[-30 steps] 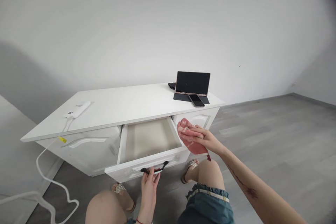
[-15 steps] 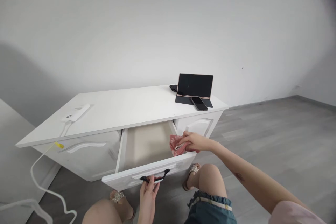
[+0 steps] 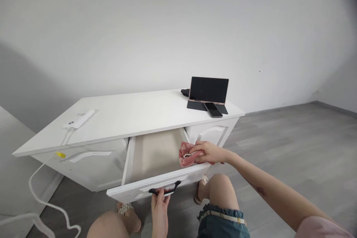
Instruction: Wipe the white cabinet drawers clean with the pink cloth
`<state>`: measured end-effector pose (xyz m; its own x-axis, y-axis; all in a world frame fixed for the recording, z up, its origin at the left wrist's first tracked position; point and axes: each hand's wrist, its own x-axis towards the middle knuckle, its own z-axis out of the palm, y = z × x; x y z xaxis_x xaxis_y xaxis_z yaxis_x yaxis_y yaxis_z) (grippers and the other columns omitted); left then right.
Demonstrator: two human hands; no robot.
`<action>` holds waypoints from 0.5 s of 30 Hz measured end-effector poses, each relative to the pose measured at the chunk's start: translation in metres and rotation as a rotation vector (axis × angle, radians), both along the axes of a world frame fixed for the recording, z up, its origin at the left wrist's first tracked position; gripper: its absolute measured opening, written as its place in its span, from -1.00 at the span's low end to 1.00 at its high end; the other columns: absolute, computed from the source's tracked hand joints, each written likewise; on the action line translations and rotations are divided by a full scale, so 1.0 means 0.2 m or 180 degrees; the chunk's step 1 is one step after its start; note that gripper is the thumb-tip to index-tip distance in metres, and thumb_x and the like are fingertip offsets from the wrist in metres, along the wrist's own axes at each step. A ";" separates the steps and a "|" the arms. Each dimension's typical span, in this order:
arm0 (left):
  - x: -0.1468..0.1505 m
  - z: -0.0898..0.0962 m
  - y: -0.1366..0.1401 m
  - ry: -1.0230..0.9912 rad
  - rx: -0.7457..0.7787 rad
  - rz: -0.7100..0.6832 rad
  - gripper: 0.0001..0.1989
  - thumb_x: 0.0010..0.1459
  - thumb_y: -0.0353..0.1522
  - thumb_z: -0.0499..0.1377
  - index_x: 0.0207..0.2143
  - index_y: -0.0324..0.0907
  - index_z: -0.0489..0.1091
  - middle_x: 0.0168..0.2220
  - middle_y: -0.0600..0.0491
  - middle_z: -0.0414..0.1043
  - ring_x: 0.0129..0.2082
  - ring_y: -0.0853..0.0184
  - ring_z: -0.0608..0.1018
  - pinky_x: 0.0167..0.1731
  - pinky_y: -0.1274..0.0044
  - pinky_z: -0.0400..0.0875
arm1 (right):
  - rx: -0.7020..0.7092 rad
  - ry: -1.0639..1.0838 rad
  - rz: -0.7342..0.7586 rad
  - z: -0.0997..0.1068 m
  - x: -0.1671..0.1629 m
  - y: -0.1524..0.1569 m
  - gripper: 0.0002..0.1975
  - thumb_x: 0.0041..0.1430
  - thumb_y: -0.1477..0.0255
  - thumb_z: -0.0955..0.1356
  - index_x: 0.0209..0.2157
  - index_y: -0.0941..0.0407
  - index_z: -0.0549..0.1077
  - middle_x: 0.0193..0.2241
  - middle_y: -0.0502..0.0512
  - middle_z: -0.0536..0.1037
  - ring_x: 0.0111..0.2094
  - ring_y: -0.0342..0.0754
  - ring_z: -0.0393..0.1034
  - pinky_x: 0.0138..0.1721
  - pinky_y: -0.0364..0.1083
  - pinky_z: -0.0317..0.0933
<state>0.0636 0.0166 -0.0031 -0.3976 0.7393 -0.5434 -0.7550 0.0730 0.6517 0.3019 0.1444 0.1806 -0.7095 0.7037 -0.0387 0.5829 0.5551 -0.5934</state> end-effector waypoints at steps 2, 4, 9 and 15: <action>0.00 0.00 0.00 0.0066 0.0026 -0.0025 -0.80 -0.11 -0.38 0.32 -0.38 -0.15 0.39 -0.30 0.05 0.47 -0.30 0.32 0.57 -0.26 0.45 0.52 | 0.0063 0.0051 0.0046 -0.02 -0.06 -0.03 -0.67 0.13 0.33 0.40 -0.04 0.04 0.53 -0.22 0.12 0.45 -0.18 -0.03 0.38 -0.07 -0.08 0.22; 0.00 0.01 0.00 0.0136 0.0007 -0.0049 -0.79 -0.14 -0.37 0.33 -0.41 -0.14 0.38 -0.33 0.05 0.48 -0.34 0.32 0.57 -0.25 0.43 0.52 | 0.0211 -0.0014 0.0006 -0.04 -0.11 -0.07 -0.67 0.17 0.38 0.35 -0.01 0.02 0.51 -0.24 0.12 0.42 -0.21 -0.05 0.37 -0.11 -0.09 0.22; 0.01 0.03 0.01 0.0171 0.0112 -0.0077 -0.78 -0.20 -0.35 0.33 -0.49 -0.12 0.33 -0.45 0.08 0.48 -0.43 0.29 0.58 -0.25 0.39 0.51 | 0.0343 -0.0068 0.0173 -0.05 -0.13 -0.12 -0.61 0.25 0.46 0.25 0.08 -0.04 0.44 -0.18 0.13 0.39 -0.18 -0.05 0.34 -0.09 -0.08 0.22; 0.03 0.01 0.02 -0.0078 -0.0051 0.0063 -0.79 -0.16 -0.43 0.29 -0.43 -0.13 0.33 -0.45 0.06 0.50 -0.44 0.31 0.60 -0.34 0.49 0.50 | 0.0337 -0.0641 0.0638 -0.14 -0.25 0.14 -0.61 0.18 0.48 0.31 0.05 0.00 0.48 -0.13 0.14 0.40 -0.21 -0.06 0.37 -0.10 -0.10 0.22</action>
